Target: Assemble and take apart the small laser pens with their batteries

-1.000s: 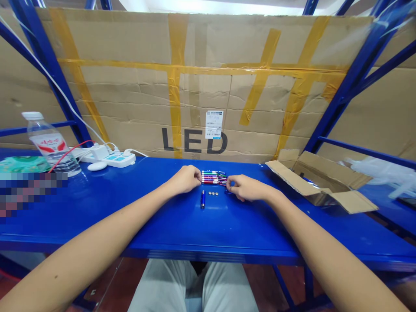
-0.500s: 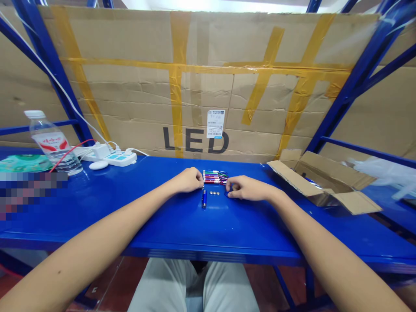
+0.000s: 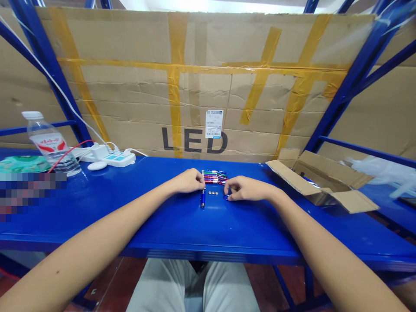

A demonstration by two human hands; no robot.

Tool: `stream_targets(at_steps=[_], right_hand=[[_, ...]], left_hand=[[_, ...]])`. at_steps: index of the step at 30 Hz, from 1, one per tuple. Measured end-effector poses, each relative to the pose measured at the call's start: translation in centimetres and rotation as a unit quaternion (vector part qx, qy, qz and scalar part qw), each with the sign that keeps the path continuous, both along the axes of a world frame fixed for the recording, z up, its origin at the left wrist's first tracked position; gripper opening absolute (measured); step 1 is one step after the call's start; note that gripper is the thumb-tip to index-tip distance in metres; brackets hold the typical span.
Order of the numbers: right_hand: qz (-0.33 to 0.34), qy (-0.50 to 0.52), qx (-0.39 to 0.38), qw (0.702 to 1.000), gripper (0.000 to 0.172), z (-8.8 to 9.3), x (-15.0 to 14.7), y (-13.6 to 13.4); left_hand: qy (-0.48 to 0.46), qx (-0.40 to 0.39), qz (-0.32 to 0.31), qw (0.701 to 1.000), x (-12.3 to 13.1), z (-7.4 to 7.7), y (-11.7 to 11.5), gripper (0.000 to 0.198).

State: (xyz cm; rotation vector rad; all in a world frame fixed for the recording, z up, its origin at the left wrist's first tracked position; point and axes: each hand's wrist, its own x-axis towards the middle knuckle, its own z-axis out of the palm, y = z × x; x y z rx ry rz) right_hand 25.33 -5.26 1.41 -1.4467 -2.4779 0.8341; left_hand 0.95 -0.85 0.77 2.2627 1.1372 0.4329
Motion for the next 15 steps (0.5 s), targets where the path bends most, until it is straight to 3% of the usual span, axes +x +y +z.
stream_targets(at_steps=[11,15], right_hand=[[0.004,0.012,-0.001,1.0,0.025,-0.12,0.02,0.02],[-0.015,0.045,0.029,0.998,0.021,-0.23,0.11,0.2]], left_hand=[[-0.01,0.004,-0.007,1.0,-0.29,-0.04,0.52,0.016],[-0.022,0.108,-0.006,0.994,-0.14,-0.14,0.43,0.017]])
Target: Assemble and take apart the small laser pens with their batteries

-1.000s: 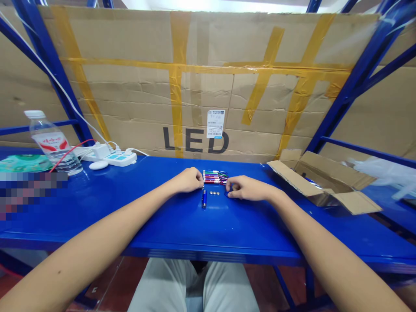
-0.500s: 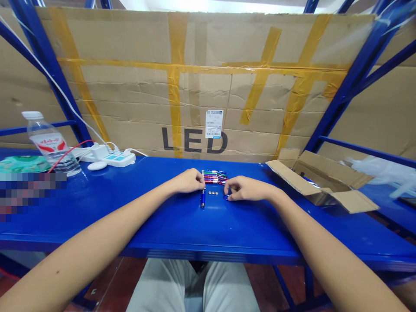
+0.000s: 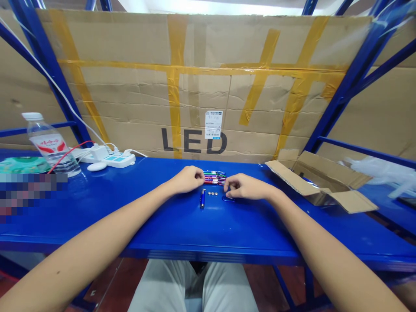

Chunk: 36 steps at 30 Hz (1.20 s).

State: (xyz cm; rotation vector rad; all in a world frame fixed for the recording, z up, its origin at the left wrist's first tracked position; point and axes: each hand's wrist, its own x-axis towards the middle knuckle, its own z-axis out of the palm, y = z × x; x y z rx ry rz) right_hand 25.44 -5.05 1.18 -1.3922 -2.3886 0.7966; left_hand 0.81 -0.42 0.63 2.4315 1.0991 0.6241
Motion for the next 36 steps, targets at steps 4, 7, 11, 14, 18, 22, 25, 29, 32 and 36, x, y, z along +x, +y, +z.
stream_targets(at_steps=[4,7,11,14,18,22,25,29,32,36], right_hand=[[-0.044,0.008,0.08,0.996,0.016,-0.4,0.1,0.5],[-0.065,-0.014,0.113,0.991,0.019,-0.9,0.1,1.0],[-0.068,-0.022,0.115,0.991,0.022,-1.5,0.0,1.4],[-0.059,-0.026,0.11,0.992,0.021,-1.8,0.0,1.5],[-0.04,-0.02,0.105,0.993,0.019,-2.1,-0.1,1.6],[-0.034,-0.014,0.103,0.994,0.018,-2.2,-0.2,1.7],[-0.028,-0.009,0.102,0.994,0.018,-2.2,-0.2,1.7],[-0.022,-0.009,0.103,0.994,0.018,-2.1,-0.3,1.6],[-0.023,-0.014,0.102,0.994,0.018,-2.0,-0.4,1.5],[-0.022,-0.007,0.104,0.994,0.017,-1.9,-0.5,1.4]], left_hand=[[0.037,0.146,-0.031,0.988,0.6,-0.2,0.1,0.022],[0.081,0.177,-0.067,0.979,1.1,-0.3,0.4,0.026],[0.134,0.192,-0.097,0.967,1.7,-0.5,0.5,0.026],[0.149,0.2,-0.109,0.962,1.8,-0.6,0.6,0.026],[0.149,0.202,-0.118,0.961,1.8,-0.6,0.6,0.024],[0.146,0.194,-0.116,0.963,2.0,-0.6,0.5,0.017],[0.152,0.195,-0.108,0.963,2.2,-0.5,0.5,0.014],[0.194,0.204,-0.102,0.954,2.6,-0.4,0.5,0.017],[0.207,0.205,-0.097,0.952,2.7,-0.3,0.6,0.019],[0.199,0.225,-0.097,0.949,2.8,-0.2,0.5,0.017]])
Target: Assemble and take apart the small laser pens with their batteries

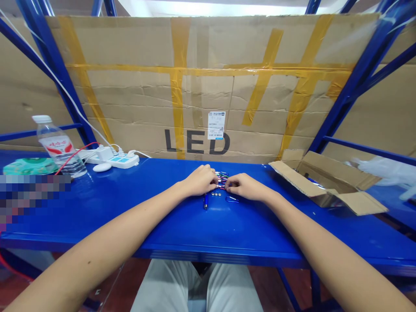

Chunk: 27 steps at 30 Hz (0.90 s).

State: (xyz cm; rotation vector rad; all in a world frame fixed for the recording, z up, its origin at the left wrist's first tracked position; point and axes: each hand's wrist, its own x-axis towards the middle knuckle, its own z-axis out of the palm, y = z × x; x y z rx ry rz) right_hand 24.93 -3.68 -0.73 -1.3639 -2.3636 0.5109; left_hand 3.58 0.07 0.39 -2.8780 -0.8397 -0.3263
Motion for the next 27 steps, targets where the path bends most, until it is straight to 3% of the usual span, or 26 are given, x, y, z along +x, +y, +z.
stream_targets(at_steps=[5,8,10,18,27], right_hand=[[-0.041,0.072,0.049,0.995,0.014,0.4,-0.2,-0.4],[-0.03,0.1,0.067,0.992,0.025,0.7,-0.3,-0.7],[-0.014,0.098,0.061,0.993,0.022,0.8,-0.3,-0.7],[-0.014,0.085,0.136,0.987,0.029,0.9,-0.2,-0.4],[0.017,0.07,0.103,0.992,0.031,1.0,-1.2,-1.4]], left_hand=[[-0.065,0.052,-0.012,0.996,0.0,0.4,-0.8,0.017],[-0.105,0.059,-0.032,0.992,0.2,0.7,-1.4,0.015],[-0.119,0.053,-0.038,0.991,0.3,0.8,-1.8,0.012],[-0.141,0.004,-0.049,0.989,0.3,0.2,-2.0,0.017],[-0.091,0.0,0.001,0.996,0.3,0.5,-2.2,0.017]])
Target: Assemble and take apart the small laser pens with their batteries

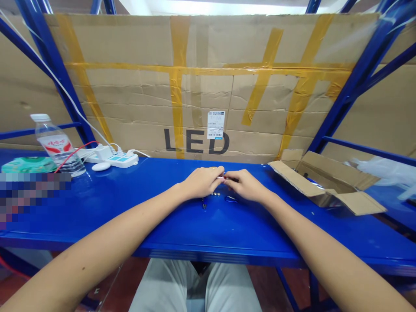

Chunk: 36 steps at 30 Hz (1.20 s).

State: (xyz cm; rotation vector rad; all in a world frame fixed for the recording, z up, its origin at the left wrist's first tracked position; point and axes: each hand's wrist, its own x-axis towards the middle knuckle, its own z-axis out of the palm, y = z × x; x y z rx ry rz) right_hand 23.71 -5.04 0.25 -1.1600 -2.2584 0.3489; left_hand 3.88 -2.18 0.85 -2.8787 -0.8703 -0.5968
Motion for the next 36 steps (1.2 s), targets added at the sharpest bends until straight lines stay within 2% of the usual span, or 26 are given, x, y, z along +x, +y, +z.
stream_targets(at_steps=[4,8,14,19,21,25,27,30,33,36], right_hand=[[0.012,-0.007,0.034,0.999,0.026,-0.3,0.0,0.2],[0.009,-0.016,0.053,0.998,0.024,-0.5,0.0,0.3],[-0.006,-0.054,0.086,0.995,0.026,-0.4,-0.1,0.3],[-0.038,-0.086,0.126,0.988,0.028,-0.4,-0.2,0.2],[-0.045,-0.09,0.13,0.986,0.029,-0.4,-0.2,0.2],[-0.05,-0.075,0.109,0.99,0.025,-0.3,0.0,0.4],[-0.057,-0.073,0.08,0.993,0.024,-0.1,0.4,0.6],[-0.065,-0.084,0.032,0.994,0.023,0.0,1.2,0.9],[-0.06,-0.09,-0.001,0.994,0.022,0.0,1.6,1.1],[-0.043,-0.087,-0.028,0.995,0.021,-0.2,1.6,1.3]], left_hand=[[-0.018,-0.039,0.007,0.999,0.0,-0.1,0.3,0.017],[-0.06,-0.111,0.003,0.992,0.1,-0.3,0.8,0.018],[-0.144,-0.225,0.006,0.963,0.3,-0.2,1.3,0.024],[-0.171,-0.328,0.003,0.929,0.2,0.0,1.2,0.032],[-0.171,-0.34,-0.002,0.925,0.1,0.1,1.2,0.034],[-0.144,-0.286,0.013,0.947,-0.2,0.3,1.1,0.031],[-0.111,-0.213,0.027,0.97,-0.3,0.3,1.1,0.026],[-0.013,-0.065,0.034,0.997,-0.4,0.2,1.1,0.022],[0.081,0.028,0.01,0.996,-0.2,0.1,1.0,0.017],[0.133,0.071,-0.007,0.989,0.2,-0.1,1.0,0.014]])
